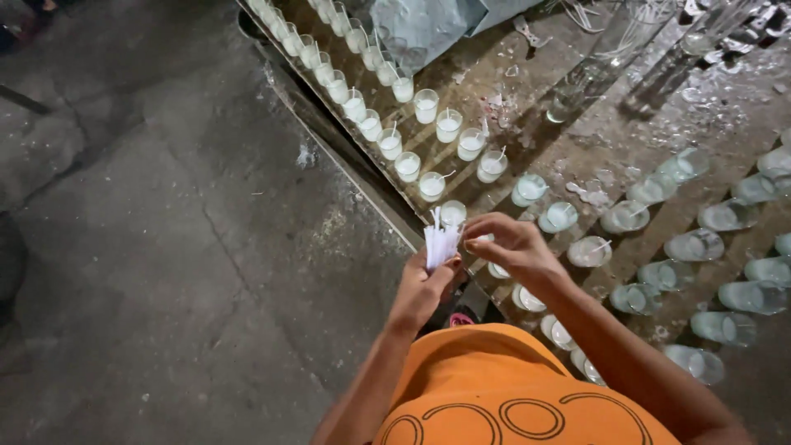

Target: The person is placing individual candle wicks into a long row of glass jars filled with wax.

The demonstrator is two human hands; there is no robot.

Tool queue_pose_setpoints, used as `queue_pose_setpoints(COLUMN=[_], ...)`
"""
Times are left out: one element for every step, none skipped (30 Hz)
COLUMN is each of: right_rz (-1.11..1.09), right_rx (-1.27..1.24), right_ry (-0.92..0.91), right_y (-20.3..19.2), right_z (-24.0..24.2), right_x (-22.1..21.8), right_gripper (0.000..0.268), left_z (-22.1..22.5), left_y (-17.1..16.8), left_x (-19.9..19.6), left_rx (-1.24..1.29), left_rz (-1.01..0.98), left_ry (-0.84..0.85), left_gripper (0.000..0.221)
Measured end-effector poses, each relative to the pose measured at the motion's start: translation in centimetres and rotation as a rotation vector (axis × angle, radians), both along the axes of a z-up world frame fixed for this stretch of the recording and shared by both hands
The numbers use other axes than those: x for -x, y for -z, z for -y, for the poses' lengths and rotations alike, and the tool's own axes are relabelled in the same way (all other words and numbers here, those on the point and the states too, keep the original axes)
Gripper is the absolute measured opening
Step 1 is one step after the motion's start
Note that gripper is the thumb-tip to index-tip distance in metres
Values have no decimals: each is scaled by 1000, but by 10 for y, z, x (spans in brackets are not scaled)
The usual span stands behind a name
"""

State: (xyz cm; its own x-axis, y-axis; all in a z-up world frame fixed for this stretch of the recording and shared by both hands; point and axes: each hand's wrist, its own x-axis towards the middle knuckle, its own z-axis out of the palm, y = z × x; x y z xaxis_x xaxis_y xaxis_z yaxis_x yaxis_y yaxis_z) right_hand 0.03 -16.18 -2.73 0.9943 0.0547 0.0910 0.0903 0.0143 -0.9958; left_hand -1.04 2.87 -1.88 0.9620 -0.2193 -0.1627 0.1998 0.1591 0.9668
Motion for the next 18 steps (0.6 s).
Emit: queue_pose_setpoints(right_rz=[-35,-37,-48,-59,-60,-39,-17,-17,-18,-19,-19,-27,-36,-36,-67,-94,-91,-90], right_rx=[-32,-32,-54,-77,-76,-65,-53,-53,-72,-90,-89,-81,-73,-72,-112,-152,-151,-177], right_ry=[-37,-38,-46,-53,-54,-61,-68,-66,-58,-49,-46,-38,-30,-28,5,37,39,31], right_y=[7,3,-1,-5,-8,-11,-14,-19,-23,-28,-30,-33,-35,-35,-34,-34,-33,-31], right_z=[-5,-9,-13,-17,-16,-15,-13,-14,-15,-16,-14,-12,-9,-8,-7,-6,-6,-5], right_x=[-6,-4,-1,1,0,0,-1,1,2,4,3,3,2,2,1,-1,-2,-2], right_gripper=[16,16,13,9,9,8,9,9,10,10,10,9,7,7,6,5,5,6], left_z=[2,2,2,2,2,1,1,0,0,-1,-3,-5,-7,-7,-7,-7,-8,-9], left_y=[-26,-26,-27,-27,-35,-43,-51,-41,-32,-22,-23,-23,-23,-24,-25,-27,-13,1], left_x=[1,2,3,4,5,6,6,8,9,10,8,6,4,4,5,4,3,2], left_rx=[-20,-20,-37,-54,-53,-76,-99,-98,-108,-116,-115,-128,-141,-139,-128,-117,-116,-122], left_rz=[27,25,44,63,62,70,78,79,69,60,60,23,-14,-14,-32,-46,-43,-60], left_ry=[18,16,28,41,41,37,33,35,5,-24,-21,-19,-17,-15,-25,-35,-34,-46], left_gripper=[11,11,8,6,6,6,7,7,7,7,7,9,12,12,13,14,14,14])
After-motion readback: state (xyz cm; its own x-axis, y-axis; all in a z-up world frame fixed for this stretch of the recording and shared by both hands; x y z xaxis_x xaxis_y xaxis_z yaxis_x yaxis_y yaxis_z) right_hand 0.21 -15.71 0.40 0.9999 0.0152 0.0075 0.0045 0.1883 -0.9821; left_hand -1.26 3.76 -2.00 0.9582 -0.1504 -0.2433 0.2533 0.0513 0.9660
